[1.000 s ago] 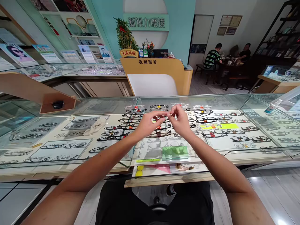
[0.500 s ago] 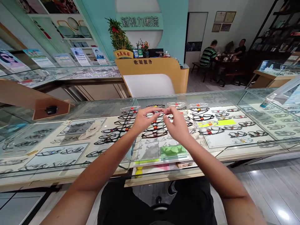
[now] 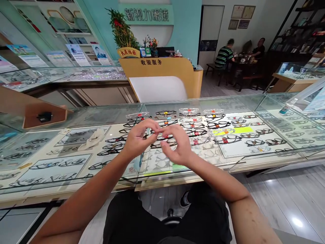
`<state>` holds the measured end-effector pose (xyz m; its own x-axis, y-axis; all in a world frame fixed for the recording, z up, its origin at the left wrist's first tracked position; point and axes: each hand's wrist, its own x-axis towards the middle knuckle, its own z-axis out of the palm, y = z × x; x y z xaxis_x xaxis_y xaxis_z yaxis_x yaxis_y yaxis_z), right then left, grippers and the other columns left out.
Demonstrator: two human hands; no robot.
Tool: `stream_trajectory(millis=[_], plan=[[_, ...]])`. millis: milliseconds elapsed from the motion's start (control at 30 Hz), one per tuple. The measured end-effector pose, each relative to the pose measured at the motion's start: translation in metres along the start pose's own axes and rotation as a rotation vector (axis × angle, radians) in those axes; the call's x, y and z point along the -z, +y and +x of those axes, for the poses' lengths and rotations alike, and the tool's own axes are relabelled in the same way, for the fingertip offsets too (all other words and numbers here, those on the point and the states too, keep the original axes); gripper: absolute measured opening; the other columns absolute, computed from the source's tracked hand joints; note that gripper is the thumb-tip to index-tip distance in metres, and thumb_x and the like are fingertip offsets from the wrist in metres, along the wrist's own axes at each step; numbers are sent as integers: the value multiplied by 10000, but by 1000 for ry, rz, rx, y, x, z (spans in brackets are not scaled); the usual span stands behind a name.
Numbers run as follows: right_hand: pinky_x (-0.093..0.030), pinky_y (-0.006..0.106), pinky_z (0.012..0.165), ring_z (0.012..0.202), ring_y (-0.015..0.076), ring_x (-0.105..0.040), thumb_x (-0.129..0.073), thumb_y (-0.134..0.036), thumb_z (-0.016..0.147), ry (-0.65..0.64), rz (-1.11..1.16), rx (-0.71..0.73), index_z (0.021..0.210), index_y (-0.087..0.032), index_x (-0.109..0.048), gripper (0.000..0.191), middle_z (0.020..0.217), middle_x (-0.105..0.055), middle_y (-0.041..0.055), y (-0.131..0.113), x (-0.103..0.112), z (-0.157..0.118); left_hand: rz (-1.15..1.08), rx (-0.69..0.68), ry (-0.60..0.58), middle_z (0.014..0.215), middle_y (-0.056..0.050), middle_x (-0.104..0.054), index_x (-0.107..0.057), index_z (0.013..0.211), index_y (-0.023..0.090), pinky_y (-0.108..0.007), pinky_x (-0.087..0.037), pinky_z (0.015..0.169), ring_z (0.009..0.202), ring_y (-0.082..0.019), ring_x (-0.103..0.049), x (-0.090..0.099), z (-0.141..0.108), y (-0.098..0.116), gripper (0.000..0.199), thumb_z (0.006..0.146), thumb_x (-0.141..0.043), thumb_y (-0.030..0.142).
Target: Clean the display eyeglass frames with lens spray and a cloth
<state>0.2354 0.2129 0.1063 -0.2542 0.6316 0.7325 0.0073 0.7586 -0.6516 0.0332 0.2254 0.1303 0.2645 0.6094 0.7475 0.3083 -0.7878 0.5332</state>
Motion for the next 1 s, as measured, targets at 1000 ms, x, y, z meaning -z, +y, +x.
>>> stream_trajectory(millis=[1000], plan=[[-533, 429, 909, 892, 227, -691, -855, -406, 899, 688, -540, -443, 939, -241, -671, 250, 930, -717, 42, -55, 173, -144, 452, 162, -773, 1087, -164, -800, -847, 926, 137, -407, -565, 867, 1080, -335, -742, -289, 93, -1, 149, 877, -712, 174]])
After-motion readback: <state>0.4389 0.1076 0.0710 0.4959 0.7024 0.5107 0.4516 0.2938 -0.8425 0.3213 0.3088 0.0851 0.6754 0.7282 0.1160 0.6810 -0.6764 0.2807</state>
